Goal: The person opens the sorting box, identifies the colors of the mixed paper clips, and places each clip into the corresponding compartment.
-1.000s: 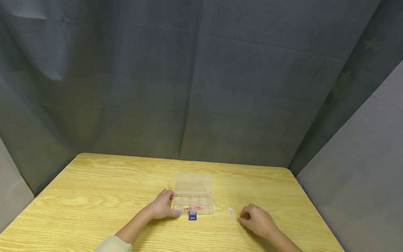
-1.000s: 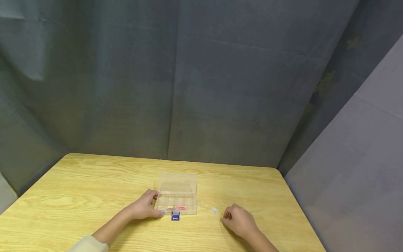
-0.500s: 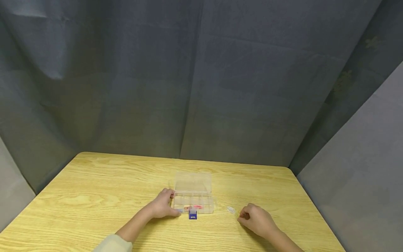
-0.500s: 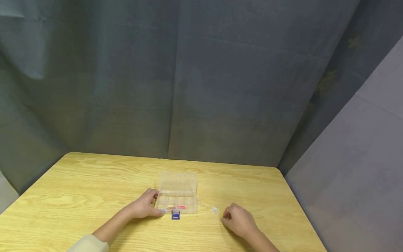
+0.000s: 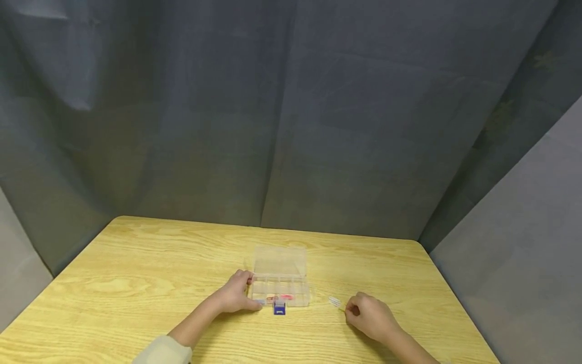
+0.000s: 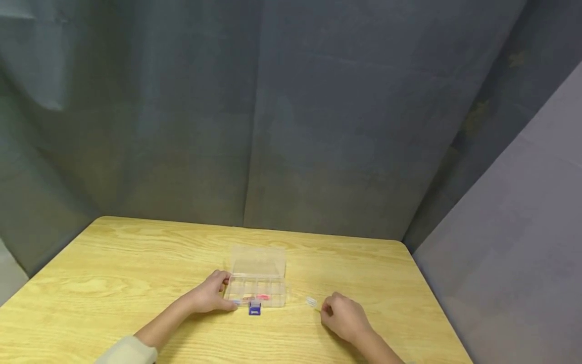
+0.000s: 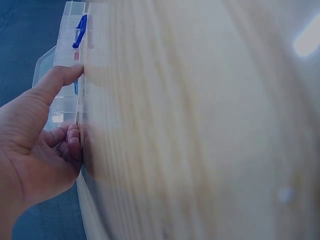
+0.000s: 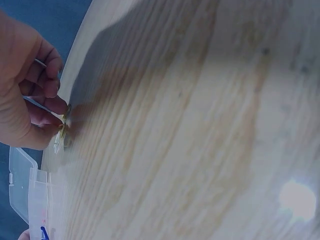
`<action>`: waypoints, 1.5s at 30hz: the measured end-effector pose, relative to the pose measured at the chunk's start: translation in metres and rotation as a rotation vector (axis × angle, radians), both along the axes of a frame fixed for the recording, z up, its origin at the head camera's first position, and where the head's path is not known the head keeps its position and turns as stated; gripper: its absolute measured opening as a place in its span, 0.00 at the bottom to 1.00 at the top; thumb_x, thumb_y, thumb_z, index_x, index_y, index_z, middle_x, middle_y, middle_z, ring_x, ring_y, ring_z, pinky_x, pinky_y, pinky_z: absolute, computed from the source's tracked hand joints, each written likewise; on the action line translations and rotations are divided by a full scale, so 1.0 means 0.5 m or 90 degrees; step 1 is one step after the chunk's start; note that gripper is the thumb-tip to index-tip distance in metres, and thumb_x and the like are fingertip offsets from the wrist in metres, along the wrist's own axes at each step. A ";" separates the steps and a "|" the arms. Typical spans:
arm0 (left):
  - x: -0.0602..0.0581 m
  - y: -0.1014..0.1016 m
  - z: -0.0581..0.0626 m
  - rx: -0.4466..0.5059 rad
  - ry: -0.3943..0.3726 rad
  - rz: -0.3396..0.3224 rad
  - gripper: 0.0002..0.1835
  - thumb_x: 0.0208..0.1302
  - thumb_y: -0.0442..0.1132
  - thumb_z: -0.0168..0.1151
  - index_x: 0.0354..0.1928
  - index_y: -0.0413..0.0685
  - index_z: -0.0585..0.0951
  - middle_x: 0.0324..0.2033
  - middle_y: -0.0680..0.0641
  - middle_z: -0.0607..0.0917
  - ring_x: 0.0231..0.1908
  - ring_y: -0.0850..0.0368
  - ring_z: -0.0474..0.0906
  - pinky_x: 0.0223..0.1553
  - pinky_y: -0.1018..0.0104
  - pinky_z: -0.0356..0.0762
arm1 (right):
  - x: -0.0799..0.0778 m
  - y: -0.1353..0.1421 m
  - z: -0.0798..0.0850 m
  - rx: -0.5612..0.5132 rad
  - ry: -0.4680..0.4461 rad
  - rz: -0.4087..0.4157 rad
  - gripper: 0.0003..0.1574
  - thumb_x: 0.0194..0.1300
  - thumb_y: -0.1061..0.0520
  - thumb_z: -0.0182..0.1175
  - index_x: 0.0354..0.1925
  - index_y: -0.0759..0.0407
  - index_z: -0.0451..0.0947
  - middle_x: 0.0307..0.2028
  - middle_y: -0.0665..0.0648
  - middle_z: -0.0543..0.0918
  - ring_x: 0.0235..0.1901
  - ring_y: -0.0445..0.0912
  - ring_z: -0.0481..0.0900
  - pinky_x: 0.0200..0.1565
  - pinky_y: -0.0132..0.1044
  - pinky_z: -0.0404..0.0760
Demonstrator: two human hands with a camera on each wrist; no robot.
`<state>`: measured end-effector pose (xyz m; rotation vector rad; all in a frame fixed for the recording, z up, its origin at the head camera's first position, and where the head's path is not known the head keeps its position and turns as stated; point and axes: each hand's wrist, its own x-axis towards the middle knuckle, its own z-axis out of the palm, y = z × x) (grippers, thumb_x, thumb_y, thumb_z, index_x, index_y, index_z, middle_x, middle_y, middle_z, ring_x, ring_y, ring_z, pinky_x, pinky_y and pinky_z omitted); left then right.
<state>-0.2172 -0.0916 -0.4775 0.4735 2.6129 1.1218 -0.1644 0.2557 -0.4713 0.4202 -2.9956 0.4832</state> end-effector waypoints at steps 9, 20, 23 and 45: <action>0.001 -0.001 0.002 0.006 -0.008 -0.004 0.38 0.44 0.45 0.74 0.55 0.36 0.68 0.46 0.43 0.70 0.45 0.50 0.67 0.47 0.52 0.71 | -0.012 -0.015 0.009 -0.006 0.032 -0.005 0.03 0.54 0.57 0.64 0.26 0.55 0.80 0.21 0.42 0.70 0.19 0.33 0.62 0.22 0.25 0.65; -0.002 -0.002 -0.001 0.006 -0.002 -0.008 0.39 0.44 0.45 0.75 0.55 0.35 0.68 0.46 0.43 0.70 0.45 0.50 0.67 0.47 0.52 0.71 | -0.023 -0.044 0.028 -0.010 0.052 0.041 0.03 0.56 0.58 0.64 0.28 0.56 0.81 0.22 0.43 0.70 0.18 0.32 0.61 0.20 0.23 0.64; -0.001 -0.002 -0.001 0.007 -0.002 -0.008 0.39 0.44 0.45 0.75 0.55 0.34 0.67 0.46 0.42 0.70 0.45 0.50 0.67 0.47 0.52 0.71 | -0.027 -0.054 0.030 -0.004 0.058 0.044 0.03 0.56 0.56 0.64 0.28 0.55 0.81 0.22 0.43 0.70 0.18 0.32 0.61 0.21 0.24 0.65; 0.002 0.000 0.003 0.002 0.006 -0.007 0.38 0.44 0.45 0.74 0.54 0.34 0.68 0.45 0.43 0.70 0.44 0.52 0.66 0.46 0.55 0.71 | -0.052 -0.103 0.042 -0.008 0.077 0.059 0.03 0.56 0.56 0.64 0.28 0.54 0.81 0.25 0.43 0.74 0.21 0.32 0.65 0.22 0.24 0.66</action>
